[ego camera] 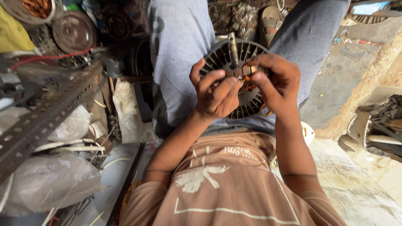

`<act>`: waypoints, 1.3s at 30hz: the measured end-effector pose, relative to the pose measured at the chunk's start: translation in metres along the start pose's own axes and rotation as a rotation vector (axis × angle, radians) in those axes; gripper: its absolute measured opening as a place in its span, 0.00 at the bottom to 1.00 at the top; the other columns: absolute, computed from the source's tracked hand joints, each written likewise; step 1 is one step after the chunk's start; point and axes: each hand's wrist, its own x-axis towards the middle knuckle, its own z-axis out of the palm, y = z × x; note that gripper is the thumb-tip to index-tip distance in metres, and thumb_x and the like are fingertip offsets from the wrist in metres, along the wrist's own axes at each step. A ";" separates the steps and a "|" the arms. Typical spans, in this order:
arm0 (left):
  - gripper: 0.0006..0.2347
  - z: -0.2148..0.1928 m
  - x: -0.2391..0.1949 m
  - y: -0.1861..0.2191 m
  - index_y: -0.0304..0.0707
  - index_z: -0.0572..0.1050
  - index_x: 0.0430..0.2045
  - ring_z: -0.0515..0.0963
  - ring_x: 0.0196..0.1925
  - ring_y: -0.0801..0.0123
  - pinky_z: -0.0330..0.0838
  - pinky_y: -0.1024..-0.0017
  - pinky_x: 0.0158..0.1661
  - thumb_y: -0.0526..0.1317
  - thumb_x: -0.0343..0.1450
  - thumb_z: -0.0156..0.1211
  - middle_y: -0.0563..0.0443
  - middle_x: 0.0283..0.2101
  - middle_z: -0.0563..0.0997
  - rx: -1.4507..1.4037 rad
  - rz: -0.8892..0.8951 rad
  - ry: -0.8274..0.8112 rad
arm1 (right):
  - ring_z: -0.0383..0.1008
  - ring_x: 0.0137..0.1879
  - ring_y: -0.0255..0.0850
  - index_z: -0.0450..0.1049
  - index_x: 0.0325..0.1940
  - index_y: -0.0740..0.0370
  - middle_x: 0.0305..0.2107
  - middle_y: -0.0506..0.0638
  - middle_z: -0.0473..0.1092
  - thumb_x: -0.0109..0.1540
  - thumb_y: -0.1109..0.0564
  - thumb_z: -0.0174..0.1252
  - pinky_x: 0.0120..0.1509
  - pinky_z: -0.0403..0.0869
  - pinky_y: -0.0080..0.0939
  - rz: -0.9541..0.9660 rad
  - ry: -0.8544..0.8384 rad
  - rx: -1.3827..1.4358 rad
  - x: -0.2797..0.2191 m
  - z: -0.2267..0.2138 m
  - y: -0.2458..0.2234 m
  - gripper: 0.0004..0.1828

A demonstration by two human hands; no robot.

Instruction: The person uses a screwdriver and pliers to adjust components on a fan motor stator held in their lap, then cuts wires with scissors.

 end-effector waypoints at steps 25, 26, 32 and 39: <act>0.06 0.001 0.010 0.025 0.44 0.80 0.42 0.63 0.69 0.53 0.51 0.36 0.71 0.43 0.76 0.66 0.52 0.63 0.67 0.035 -0.116 0.005 | 0.74 0.44 0.32 0.76 0.54 0.72 0.43 0.53 0.75 0.70 0.56 0.64 0.49 0.72 0.29 0.025 0.022 0.058 0.009 0.002 0.003 0.16; 0.05 -0.002 0.009 0.028 0.45 0.80 0.42 0.64 0.69 0.53 0.51 0.36 0.71 0.42 0.76 0.66 0.51 0.63 0.67 0.004 -0.103 0.001 | 0.74 0.47 0.34 0.75 0.55 0.71 0.45 0.52 0.74 0.70 0.54 0.63 0.52 0.73 0.30 -0.006 0.070 0.086 0.010 0.004 0.001 0.17; 0.07 -0.021 -0.007 0.020 0.45 0.75 0.44 0.69 0.66 0.54 0.59 0.44 0.69 0.42 0.75 0.62 0.46 0.61 0.68 -0.209 -0.267 0.086 | 0.73 0.53 0.46 0.76 0.44 0.65 0.43 0.54 0.73 0.62 0.51 0.67 0.60 0.74 0.45 -0.420 0.356 -0.235 -0.001 0.013 -0.011 0.15; 0.14 -0.042 -0.011 -0.016 0.40 0.75 0.52 0.67 0.68 0.50 0.66 0.49 0.67 0.45 0.75 0.64 0.42 0.65 0.66 -0.361 -0.240 -0.117 | 0.72 0.46 0.52 0.81 0.39 0.63 0.40 0.58 0.75 0.54 0.66 0.76 0.49 0.70 0.47 -0.601 0.252 -0.808 -0.015 0.018 -0.004 0.13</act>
